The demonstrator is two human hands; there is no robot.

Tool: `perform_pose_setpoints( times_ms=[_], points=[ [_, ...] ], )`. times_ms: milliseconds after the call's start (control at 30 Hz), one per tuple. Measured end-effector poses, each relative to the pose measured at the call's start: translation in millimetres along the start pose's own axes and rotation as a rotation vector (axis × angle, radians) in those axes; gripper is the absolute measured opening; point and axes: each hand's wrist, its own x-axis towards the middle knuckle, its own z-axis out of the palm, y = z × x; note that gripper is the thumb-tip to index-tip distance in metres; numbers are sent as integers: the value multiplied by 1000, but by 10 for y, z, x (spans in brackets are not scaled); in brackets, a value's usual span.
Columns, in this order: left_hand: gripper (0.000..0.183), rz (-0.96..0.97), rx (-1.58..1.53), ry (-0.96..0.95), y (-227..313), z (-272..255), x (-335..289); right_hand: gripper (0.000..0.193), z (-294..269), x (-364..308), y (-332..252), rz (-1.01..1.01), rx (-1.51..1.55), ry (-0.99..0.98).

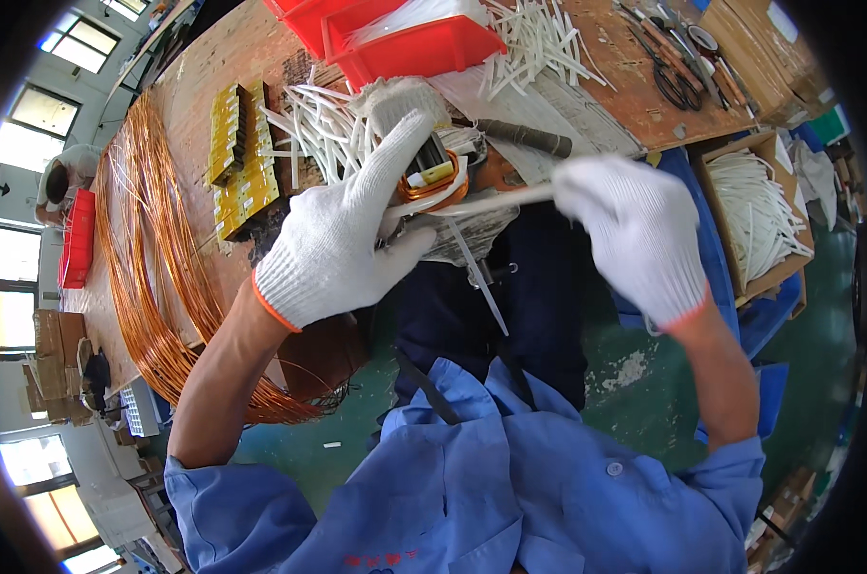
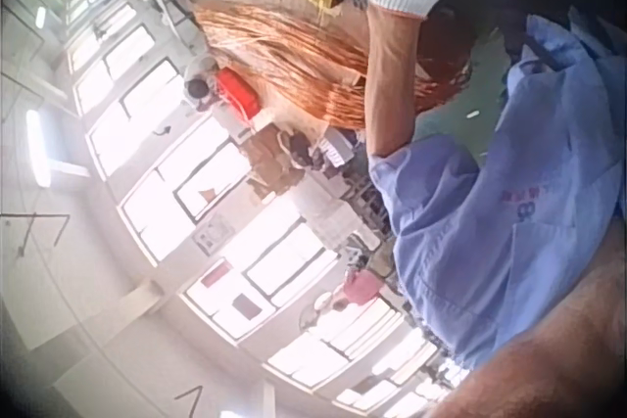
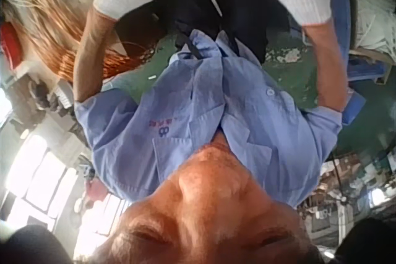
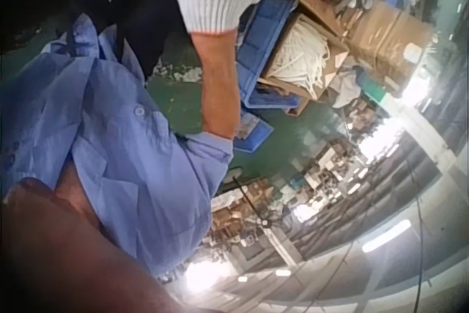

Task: Manually winding copper wire onto a core and securing it with tape and plastic ties.

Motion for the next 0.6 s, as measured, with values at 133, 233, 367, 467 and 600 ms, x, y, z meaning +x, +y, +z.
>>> perform_pose_setpoints(
  times_ms=[133,233,367,467,600],
  points=[
    [90,125,-63,119,-154,82,51,24,147,280,164,-264,-168,213],
    [89,115,-87,120,-192,97,45,43,239,54,13,-382,-185,268],
    [90,156,-43,118,-232,97,91,29,390,-163,-347,-490,-107,-59],
    [91,170,-43,134,-241,108,83,20,628,-124,-377,-299,336,-35],
    [91,155,-59,116,-232,82,71,20,452,27,-633,145,871,-171]
  ],
)
